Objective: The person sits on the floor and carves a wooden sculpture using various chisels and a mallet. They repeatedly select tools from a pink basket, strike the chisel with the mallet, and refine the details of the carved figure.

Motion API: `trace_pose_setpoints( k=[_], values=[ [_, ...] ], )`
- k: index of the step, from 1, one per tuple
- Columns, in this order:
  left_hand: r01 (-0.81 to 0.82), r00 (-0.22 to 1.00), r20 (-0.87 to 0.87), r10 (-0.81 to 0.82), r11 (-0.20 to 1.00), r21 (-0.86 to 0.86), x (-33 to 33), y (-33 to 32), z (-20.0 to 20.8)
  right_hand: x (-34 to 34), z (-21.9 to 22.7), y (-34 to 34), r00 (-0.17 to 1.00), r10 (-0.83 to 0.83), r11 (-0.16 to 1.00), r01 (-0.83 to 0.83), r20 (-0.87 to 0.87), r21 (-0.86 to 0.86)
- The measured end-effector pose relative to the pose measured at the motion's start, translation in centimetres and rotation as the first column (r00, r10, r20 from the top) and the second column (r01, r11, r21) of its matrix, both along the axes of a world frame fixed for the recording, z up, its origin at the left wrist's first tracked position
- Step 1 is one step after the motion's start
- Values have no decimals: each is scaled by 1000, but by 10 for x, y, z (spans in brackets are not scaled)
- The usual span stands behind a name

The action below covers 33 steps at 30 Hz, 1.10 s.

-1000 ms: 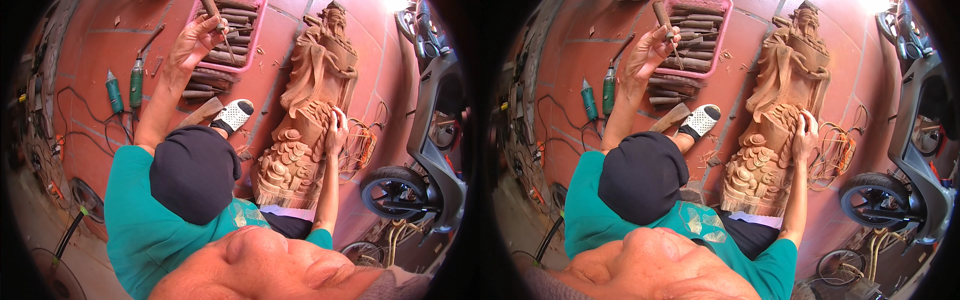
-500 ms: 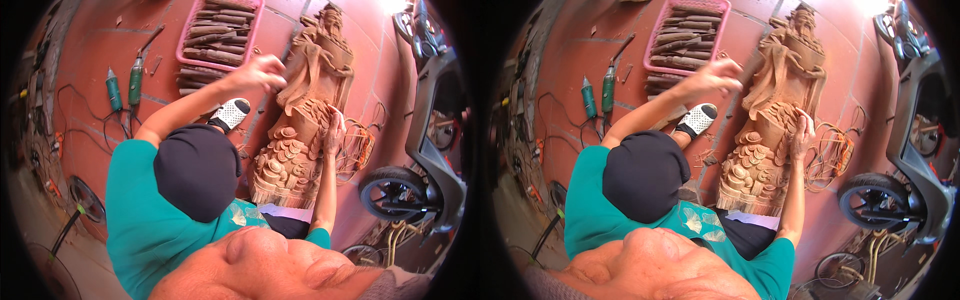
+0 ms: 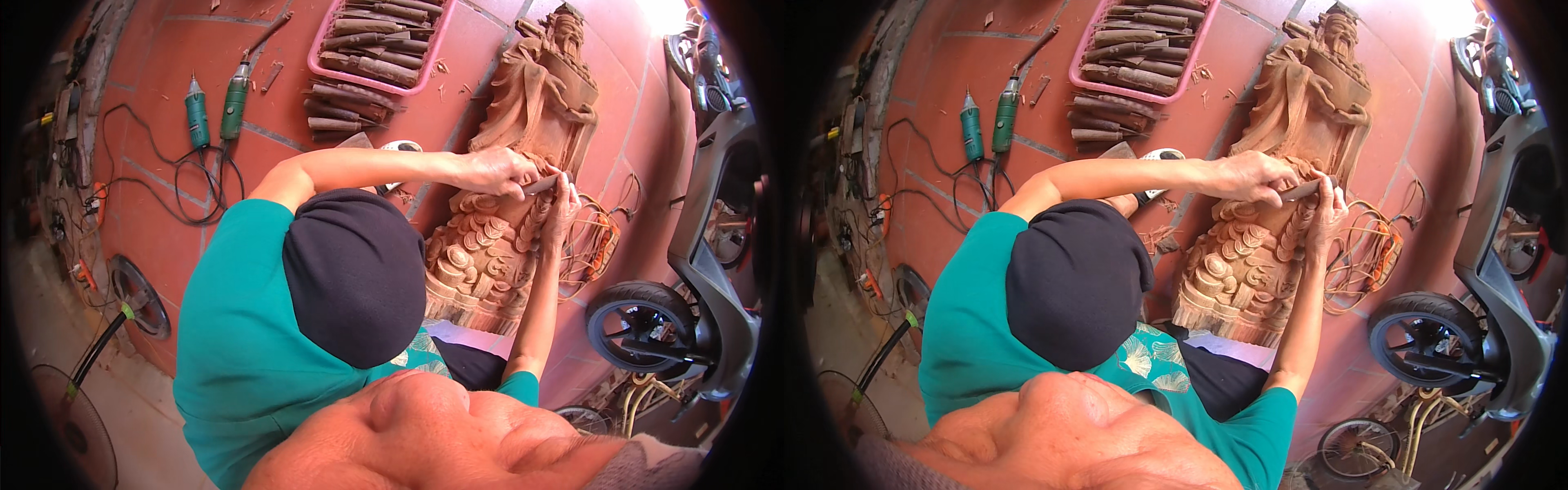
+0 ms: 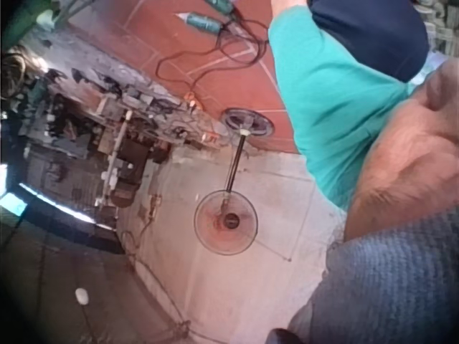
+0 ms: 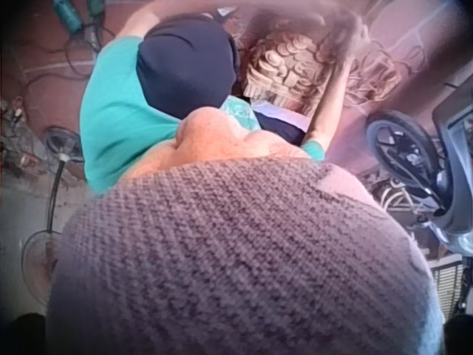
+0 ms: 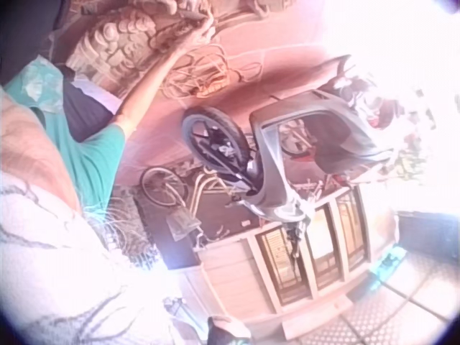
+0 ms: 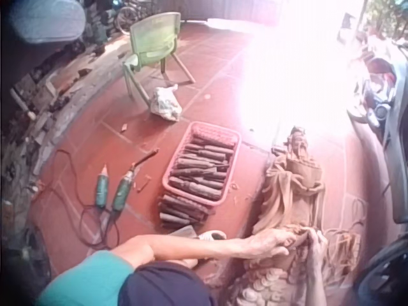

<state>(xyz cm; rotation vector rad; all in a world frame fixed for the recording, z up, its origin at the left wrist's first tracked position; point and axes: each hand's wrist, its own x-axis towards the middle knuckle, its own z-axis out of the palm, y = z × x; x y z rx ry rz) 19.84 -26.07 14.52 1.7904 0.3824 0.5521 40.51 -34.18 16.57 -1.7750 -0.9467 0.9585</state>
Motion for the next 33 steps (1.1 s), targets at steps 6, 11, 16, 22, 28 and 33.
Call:
trace_pose_setpoints(
  k=[6, 11, 16, 22, 28, 33],
  values=[
    [-353, 892, -213, 398, 909, 222, -97, 35, -44, 5, -7, -1, 985, -140, 987, 146, -97, 61],
    [-365, 642, -320, 697, 645, 672, -217, 35, -68, 0, -5, 1, 989, -132, 990, 128, 67, 61],
    [-283, 591, -283, 756, 522, 804, -248, 21, -92, -4, -3, 3, 978, -142, 986, 125, 152, 113],
    [-335, 579, -332, 744, 589, 735, -250, 23, -106, -5, -3, 3, 980, -156, 986, 146, 122, 86],
    [-335, 609, -358, 708, 638, 693, -251, 21, -110, 1, -6, 2, 983, -131, 990, 124, 128, 63],
    [-349, 677, -308, 668, 660, 665, -239, 12, -92, 2, -8, 1, 985, -139, 989, 134, 101, 53]
  ],
)
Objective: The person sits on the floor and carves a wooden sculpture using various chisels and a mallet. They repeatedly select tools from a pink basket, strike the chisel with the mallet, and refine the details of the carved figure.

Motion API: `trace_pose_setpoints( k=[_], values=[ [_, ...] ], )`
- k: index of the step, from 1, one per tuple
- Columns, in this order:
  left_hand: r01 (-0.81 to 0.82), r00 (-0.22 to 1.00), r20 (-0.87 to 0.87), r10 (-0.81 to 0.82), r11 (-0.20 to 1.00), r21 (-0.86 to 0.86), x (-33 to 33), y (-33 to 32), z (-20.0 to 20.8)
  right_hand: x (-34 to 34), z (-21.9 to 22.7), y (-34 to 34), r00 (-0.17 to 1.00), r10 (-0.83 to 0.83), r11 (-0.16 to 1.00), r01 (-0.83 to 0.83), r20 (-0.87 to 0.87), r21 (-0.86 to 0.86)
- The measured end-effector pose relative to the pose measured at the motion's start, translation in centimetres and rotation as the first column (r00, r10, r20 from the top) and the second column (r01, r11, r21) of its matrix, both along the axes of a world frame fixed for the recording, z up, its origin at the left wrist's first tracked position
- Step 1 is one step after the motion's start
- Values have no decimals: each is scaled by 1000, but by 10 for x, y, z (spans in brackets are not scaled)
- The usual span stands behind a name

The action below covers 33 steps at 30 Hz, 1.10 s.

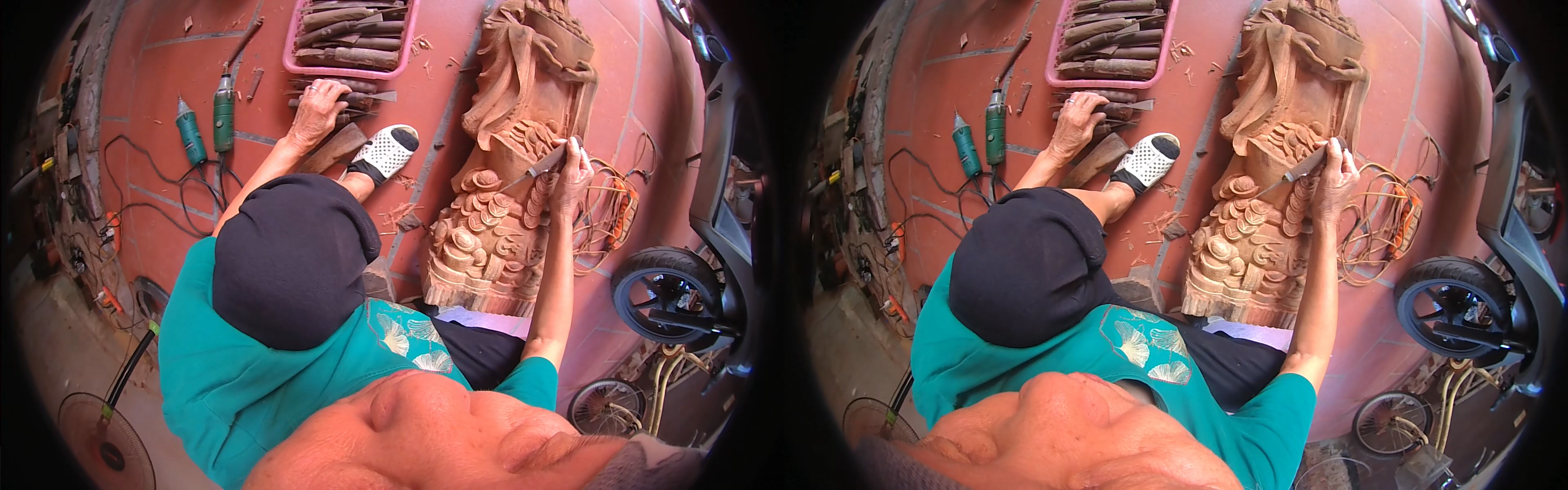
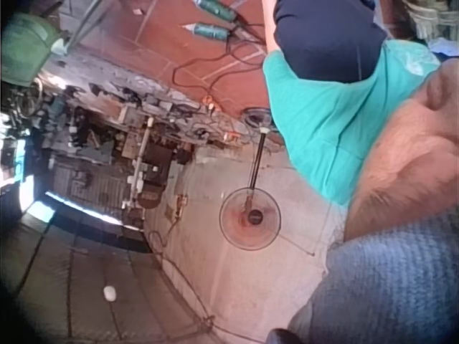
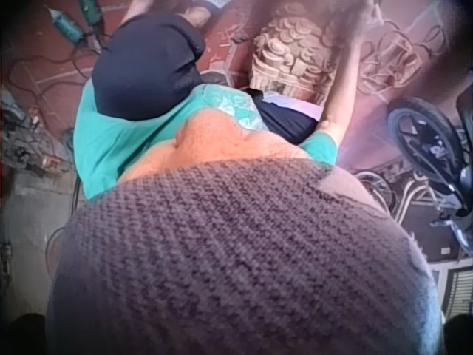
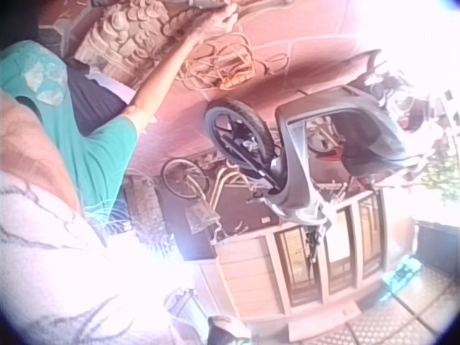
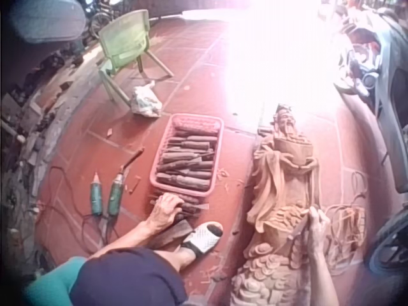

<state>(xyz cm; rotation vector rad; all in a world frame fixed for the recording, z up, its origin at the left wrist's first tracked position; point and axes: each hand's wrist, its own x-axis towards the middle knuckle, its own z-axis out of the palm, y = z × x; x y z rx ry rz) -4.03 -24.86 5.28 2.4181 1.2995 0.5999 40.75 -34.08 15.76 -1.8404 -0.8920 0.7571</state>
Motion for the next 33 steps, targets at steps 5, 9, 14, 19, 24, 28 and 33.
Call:
trace_pose_setpoints(
  k=[5, 9, 14, 19, 24, 28, 33],
  values=[
    [47, 987, 156, -25, 989, -142, 43, -20, 6, 0, 0, 0, 1000, -13, 1000, 13, 1, 0],
    [211, 942, 311, -127, 944, -253, 88, -35, -19, -1, 1, 1, 1000, 0, 1000, 0, 7, 0],
    [297, 953, 98, -287, 949, -107, 128, -15, -44, 4, -7, 1, 1000, 5, 1000, -6, 22, 25],
    [315, 948, -29, -316, 949, -27, 135, -8, -61, 3, -2, 0, 999, -5, 1000, 4, -36, -11],
    [213, 970, 95, -222, 972, 95, 106, -18, -37, 3, -7, 0, 1000, -15, 1000, 16, -5, 23],
    [67, 997, 16, -70, 986, 155, 55, -16, -9, 1, -3, -1, 999, -23, 1000, 22, -44, -4],
    [5, 987, -160, 29, 978, 209, 15, -10, -25, 6, -8, -1, 999, -26, 1000, 26, -38, -18]
  ],
)
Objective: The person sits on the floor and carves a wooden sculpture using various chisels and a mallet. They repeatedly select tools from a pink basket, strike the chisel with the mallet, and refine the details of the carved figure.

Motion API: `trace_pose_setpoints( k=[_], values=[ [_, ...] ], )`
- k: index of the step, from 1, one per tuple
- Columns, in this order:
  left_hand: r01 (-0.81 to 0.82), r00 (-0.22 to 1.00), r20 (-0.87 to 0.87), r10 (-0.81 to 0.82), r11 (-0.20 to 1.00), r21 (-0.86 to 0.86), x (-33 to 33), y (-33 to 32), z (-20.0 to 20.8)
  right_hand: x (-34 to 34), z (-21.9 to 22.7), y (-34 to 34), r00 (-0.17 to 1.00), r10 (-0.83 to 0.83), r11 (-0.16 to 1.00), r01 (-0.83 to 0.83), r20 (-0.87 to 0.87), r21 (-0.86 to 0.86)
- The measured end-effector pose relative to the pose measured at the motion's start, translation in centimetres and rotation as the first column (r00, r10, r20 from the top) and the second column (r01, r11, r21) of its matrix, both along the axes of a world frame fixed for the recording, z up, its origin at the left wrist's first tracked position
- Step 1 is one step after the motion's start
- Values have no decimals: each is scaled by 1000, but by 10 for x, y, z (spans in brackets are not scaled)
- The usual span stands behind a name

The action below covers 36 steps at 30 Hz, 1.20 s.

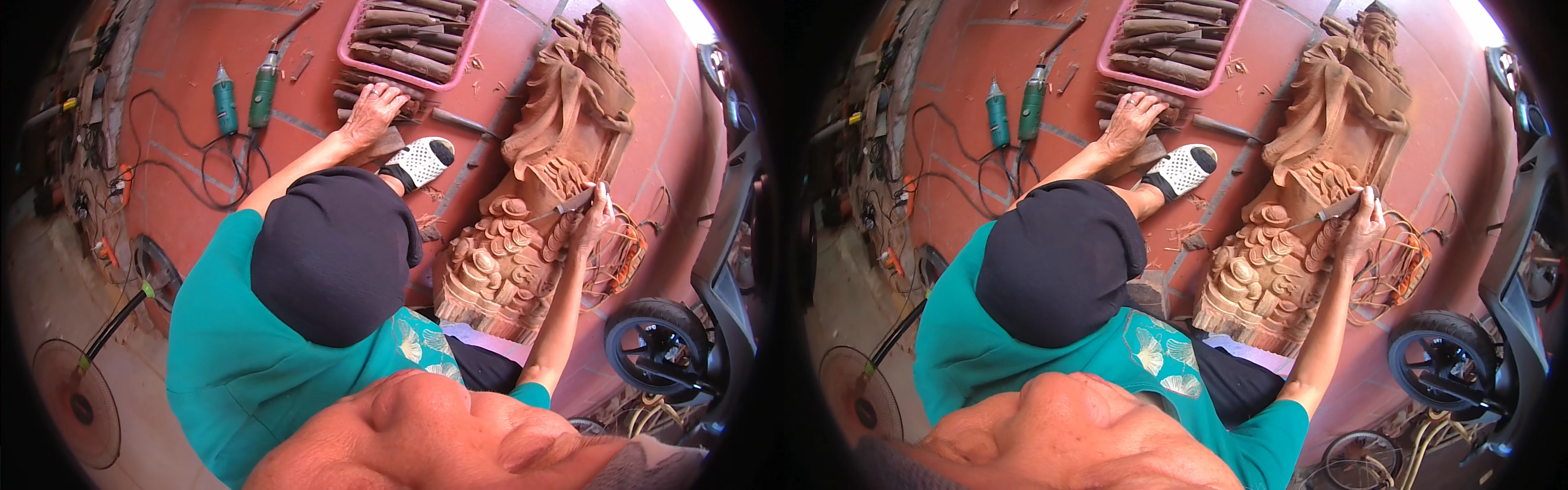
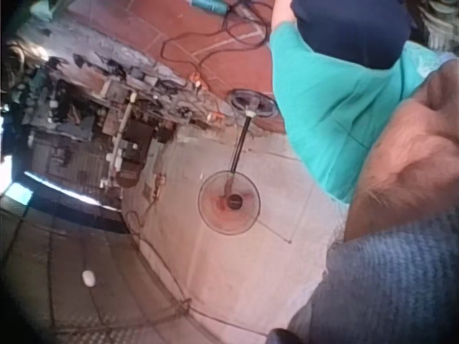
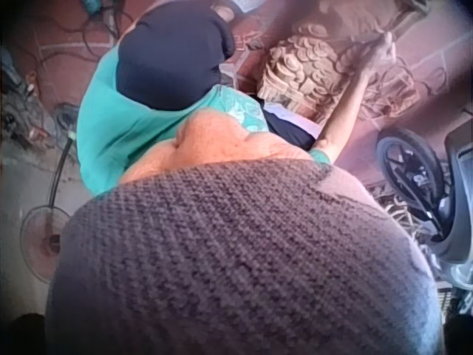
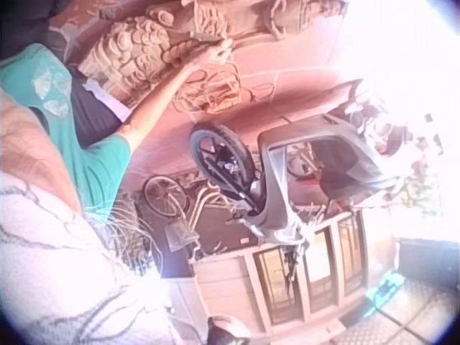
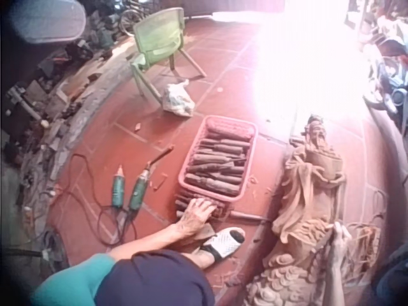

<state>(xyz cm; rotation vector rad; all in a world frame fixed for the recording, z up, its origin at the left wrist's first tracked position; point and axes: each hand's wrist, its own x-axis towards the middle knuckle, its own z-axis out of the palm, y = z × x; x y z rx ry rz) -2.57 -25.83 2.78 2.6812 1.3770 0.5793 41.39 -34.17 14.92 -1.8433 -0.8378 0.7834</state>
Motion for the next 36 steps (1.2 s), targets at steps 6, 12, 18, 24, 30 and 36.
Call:
trace_pose_setpoints(
  k=[6, 12, 18, 24, 30, 36],
  values=[
    [6, 997, -80, -11, 997, -71, 3, 9, -12, 2, -3, 0, 999, 12, 1000, -13, 36, 26],
    [49, 994, -99, -50, 999, -13, -5, 4, -22, 1, -1, 1, 997, 25, 1000, -26, 74, 1],
    [106, 990, -82, -116, 987, -117, -8, 12, -24, -2, 1, 2, 996, 32, 999, -35, 83, 28],
    [160, 986, -32, -167, 976, -145, -9, 18, -9, -4, 5, 2, 998, 24, 1000, -25, 65, 14],
    [217, 968, 172, -181, 952, -215, 11, 20, 45, -5, 7, 2, 999, 7, 1000, -8, 44, 17],
    [272, 948, 147, -284, 957, 96, 30, 125, 55, -8, 10, 3, 997, 16, 1000, -17, 80, 10]
  ],
)
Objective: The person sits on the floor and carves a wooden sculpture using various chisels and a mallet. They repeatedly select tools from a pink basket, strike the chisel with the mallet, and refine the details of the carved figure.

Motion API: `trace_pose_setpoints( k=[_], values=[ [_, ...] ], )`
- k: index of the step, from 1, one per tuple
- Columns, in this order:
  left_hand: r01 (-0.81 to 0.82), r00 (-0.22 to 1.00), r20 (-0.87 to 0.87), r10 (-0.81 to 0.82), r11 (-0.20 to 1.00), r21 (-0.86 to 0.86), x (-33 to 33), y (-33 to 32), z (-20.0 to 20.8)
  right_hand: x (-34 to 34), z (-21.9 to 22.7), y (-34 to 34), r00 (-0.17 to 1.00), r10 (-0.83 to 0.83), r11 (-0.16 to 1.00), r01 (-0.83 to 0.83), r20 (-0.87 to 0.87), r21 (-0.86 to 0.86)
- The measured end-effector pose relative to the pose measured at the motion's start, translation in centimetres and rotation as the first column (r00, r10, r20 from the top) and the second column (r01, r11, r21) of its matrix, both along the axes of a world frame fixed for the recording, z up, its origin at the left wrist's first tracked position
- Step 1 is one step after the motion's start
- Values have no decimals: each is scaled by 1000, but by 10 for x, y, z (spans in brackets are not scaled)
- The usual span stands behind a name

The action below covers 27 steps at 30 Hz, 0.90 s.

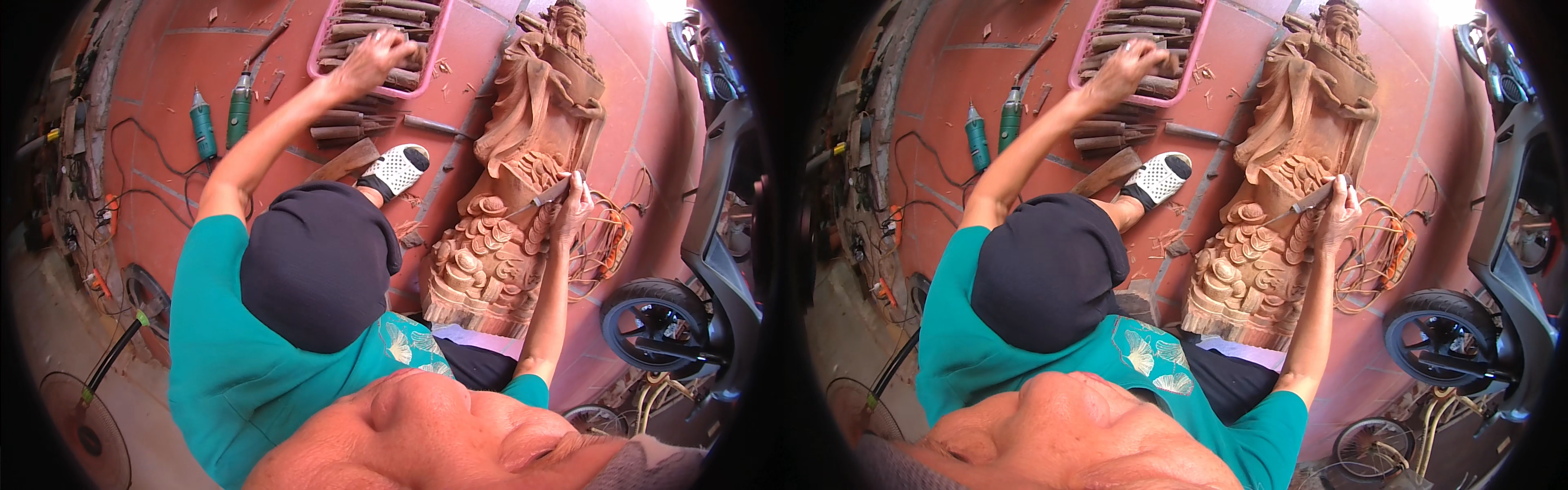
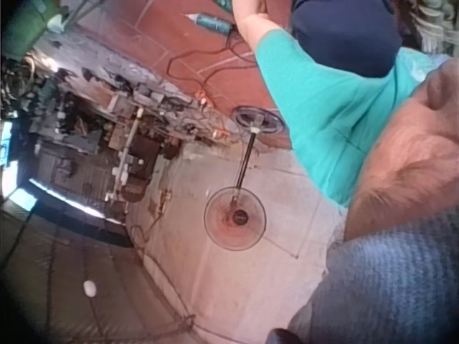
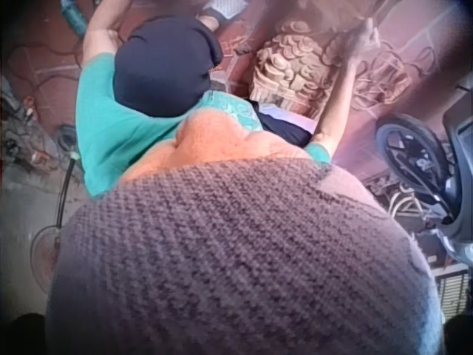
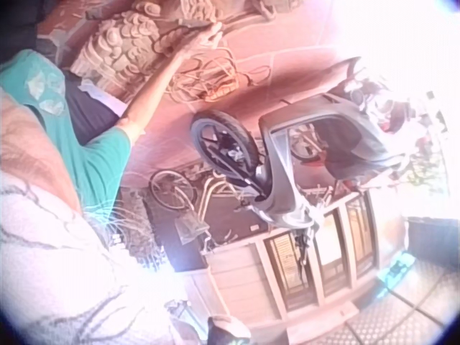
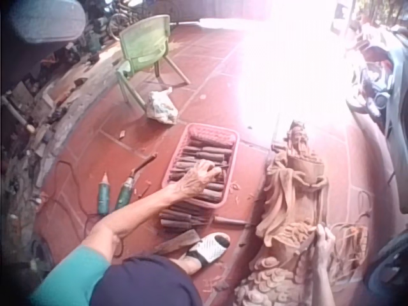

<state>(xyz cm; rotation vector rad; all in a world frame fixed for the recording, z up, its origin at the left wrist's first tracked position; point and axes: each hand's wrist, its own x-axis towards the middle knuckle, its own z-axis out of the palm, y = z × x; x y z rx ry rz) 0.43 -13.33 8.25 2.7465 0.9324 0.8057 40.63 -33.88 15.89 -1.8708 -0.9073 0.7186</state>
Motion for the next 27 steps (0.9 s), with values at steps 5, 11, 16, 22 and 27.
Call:
trace_pose_setpoints(
  k=[5, 11, 16, 22, 27],
  values=[
    [63, 970, -240, -27, 987, 145, 41, 111, 23, 5, -4, -4, 1000, -7, 1000, 7, -3, 1],
    [-315, 948, -8, 317, 944, 93, 46, 151, -65, 1, -2, -4, 998, -21, 999, 20, -64, -27],
    [-298, 942, -79, 327, 920, 254, 20, 97, -57, 0, -4, 1, 998, 2, 1000, -3, -65, -16],
    [-344, 937, 52, 345, 939, -21, -16, 23, -42, 2, -4, -1, 999, -9, 1000, 10, -34, 1],
    [-316, 916, 144, 373, 896, -311, -69, -43, -32, 1, -1, -1, 999, 23, 1000, -23, 37, -1]
  ],
)
